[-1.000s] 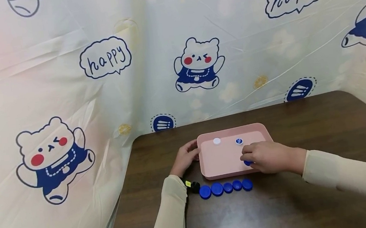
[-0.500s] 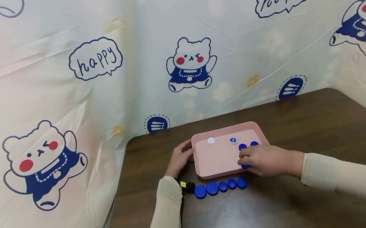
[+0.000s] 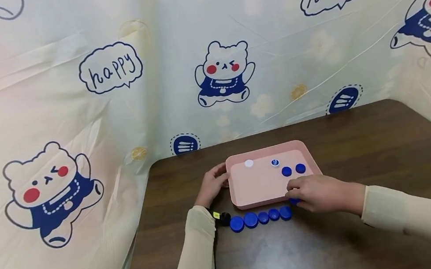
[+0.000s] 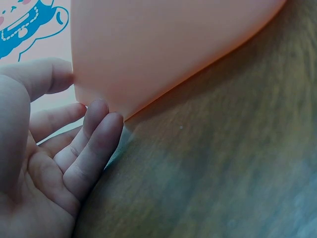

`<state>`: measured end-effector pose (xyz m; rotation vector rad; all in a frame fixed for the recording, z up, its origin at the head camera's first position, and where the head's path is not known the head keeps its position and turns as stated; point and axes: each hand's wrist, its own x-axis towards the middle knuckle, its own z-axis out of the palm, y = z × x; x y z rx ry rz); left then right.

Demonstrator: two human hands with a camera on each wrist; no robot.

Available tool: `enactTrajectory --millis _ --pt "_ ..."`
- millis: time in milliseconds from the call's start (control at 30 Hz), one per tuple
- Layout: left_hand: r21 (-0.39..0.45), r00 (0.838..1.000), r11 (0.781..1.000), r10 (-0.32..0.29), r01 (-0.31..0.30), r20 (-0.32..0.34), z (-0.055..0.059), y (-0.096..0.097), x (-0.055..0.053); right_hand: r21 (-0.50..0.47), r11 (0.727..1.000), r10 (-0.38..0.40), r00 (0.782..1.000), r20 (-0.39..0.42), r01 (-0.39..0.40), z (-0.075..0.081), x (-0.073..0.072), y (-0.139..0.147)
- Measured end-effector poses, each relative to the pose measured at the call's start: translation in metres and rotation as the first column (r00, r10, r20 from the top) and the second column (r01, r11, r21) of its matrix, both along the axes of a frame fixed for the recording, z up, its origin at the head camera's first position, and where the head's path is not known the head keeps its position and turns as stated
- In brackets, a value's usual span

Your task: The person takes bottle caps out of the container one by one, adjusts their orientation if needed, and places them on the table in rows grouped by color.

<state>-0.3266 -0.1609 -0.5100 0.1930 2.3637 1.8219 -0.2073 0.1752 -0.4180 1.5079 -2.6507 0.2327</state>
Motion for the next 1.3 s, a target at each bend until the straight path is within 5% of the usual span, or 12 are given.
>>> enactTrajectory --millis 233,500,1133,1300 --pt "0.022 0.998 0.999 -0.049 0.048 0.031 0.006 -0.001 -0.002 -0.031 0.999 0.022 1.0 0.015 -0.022 -0.005 0.004 0.001" --pt "0.017 0.998 0.998 -0.066 0.066 0.025 0.031 0.004 0.013 -0.025 1.0 0.007 0.997 0.082 -0.005 -0.011 0.006 -0.001" --pt "0.017 0.997 0.997 -0.075 0.075 0.03 0.031 0.002 0.014 -0.043 0.999 0.027 0.999 0.029 -0.026 -0.029 0.008 0.001" --pt "0.027 0.999 0.999 -0.031 0.031 -0.013 0.007 0.002 0.004 -0.049 0.998 0.028 0.999 0.019 -0.027 -0.03 0.009 0.001"
